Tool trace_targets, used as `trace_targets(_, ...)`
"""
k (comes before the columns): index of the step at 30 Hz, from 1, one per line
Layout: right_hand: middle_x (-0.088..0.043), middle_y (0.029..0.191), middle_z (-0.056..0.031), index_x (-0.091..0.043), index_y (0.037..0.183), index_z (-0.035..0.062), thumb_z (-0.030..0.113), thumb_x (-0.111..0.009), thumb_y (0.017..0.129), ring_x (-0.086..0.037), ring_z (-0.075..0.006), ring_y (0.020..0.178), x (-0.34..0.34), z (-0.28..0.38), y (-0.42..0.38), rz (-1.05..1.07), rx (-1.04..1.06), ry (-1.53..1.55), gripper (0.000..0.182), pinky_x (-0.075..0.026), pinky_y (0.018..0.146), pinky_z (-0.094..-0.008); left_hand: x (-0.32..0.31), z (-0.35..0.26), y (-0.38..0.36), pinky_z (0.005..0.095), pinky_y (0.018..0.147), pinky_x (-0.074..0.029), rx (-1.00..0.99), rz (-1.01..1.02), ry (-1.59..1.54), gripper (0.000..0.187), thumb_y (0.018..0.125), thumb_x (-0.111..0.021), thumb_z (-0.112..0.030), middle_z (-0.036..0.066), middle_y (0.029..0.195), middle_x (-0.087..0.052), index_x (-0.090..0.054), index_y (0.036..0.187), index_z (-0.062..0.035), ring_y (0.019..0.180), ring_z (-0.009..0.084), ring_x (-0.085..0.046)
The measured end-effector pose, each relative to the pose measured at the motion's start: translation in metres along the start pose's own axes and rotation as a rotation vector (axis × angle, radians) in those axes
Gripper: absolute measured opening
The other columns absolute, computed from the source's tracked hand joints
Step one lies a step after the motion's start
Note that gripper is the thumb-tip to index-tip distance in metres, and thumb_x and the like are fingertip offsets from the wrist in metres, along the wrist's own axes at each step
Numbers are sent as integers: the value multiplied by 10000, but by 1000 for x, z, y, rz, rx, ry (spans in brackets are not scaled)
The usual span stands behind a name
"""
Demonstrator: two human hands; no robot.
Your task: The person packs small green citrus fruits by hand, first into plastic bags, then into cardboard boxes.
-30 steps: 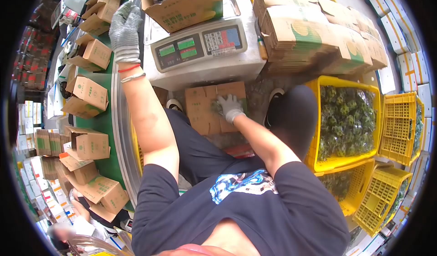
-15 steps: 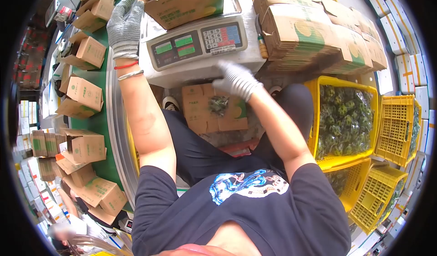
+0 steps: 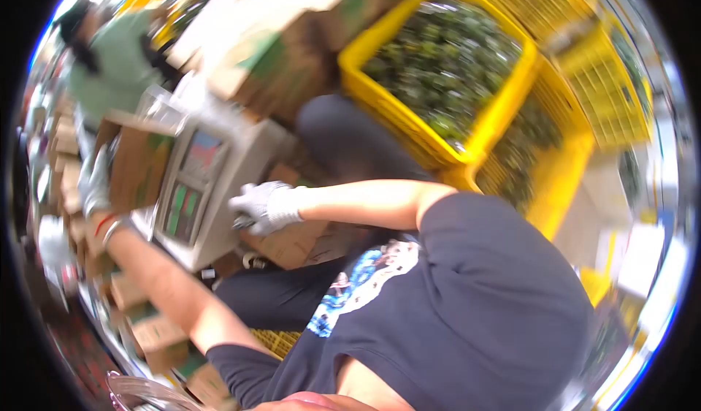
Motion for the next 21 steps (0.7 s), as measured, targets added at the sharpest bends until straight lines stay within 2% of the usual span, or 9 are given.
trace_targets(5, -592, 883, -108, -617, 882, 71, 69, -678, 649, -588, -302, 822, 163, 5, -117, -544, 273, 72, 241, -492, 714, -355, -25, 78, 87, 288, 824, -442, 213, 324, 369, 375, 885, -556, -319, 110, 1054, -647, -620, 1121, -34, 924, 192, -588)
trace_targets(6, -609, 856, -111, -626, 813, 57, 40, -673, 625, -599, -284, 801, 188, -23, -145, -829, 295, 11, 195, -495, 706, -337, -26, 81, 89, 288, 825, -443, 246, 334, 432, 380, 888, -550, -323, 108, 1057, -647, -619, 1124, -33, 926, 194, -590)
trace_targets(8, -616, 730, -107, -656, 690, 92, 127, -624, 623, -611, -280, 696, 222, -77, -196, -947, -67, -466, 82, -497, 616, -363, -13, 85, 89, 289, 827, -445, 290, 328, 520, 391, 894, -538, -330, 105, 1063, -648, -615, 1130, -29, 929, 199, -594)
trace_targets(9, -616, 723, -107, -642, 700, 80, 169, -613, 634, -617, -277, 704, 232, -128, -222, -906, -295, -386, 115, -501, 629, -372, -8, 87, 90, 290, 827, -445, 306, 317, 555, 396, 896, -531, -334, 103, 1066, -648, -613, 1133, -27, 930, 201, -596)
trace_targets(12, -654, 987, -141, -586, 1066, 83, 227, -600, 679, -632, -308, 916, 231, -228, -280, -283, -1077, -396, 413, -512, 774, -395, 15, 101, 94, 288, 830, -447, 279, 179, 639, 407, 897, -524, -353, 100, 1057, -653, -622, 1121, -28, 925, 196, -597)
trace_targets(15, -633, 1073, -154, -559, 1180, 84, 230, -594, 709, -600, -302, 1025, 206, -249, -293, -33, -1145, -356, 494, -487, 846, -397, 15, 42, 51, 281, 835, -441, 285, -63, 340, 402, 898, -519, -352, 86, 1051, -654, -632, 1110, -30, 920, 161, -585)
trace_targets(17, -622, 1105, -156, -547, 1209, 116, 163, -575, 725, -584, -313, 1053, 199, -276, -286, -107, -1061, -363, 488, -477, 866, -408, 45, 52, 32, 290, 803, -457, 264, -276, 49, 404, 906, -514, -356, 77, 1024, -658, -638, 1098, -23, 888, 139, -582)
trace_targets(19, -621, 1110, -153, -549, 1209, 135, 131, -570, 729, -582, -318, 1056, 208, -291, -263, -208, -1023, -406, 481, -480, 859, -412, 64, 38, 8, 278, 817, -461, 11, -334, -304, 382, 907, -522, -324, 59, 1049, -645, -627, 1100, -12, 907, 132, -581)
trace_targets(21, -571, 1201, -159, -487, 1285, 177, 92, -553, 743, -557, -318, 1105, 219, -294, -234, -197, -972, -439, 553, -498, 841, -406, 65, -18, -29, 296, 866, -450, -266, -456, 833, 400, 911, -509, -305, 70, 1087, -626, -582, 1150, 6, 959, 176, -567)
Point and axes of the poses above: each hand's wrist, its own y-axis towards the middle knuckle, its own x-axis out of the back of the hand, z = x × y, the point moved 7 cm from there along y, towards the middle knuckle
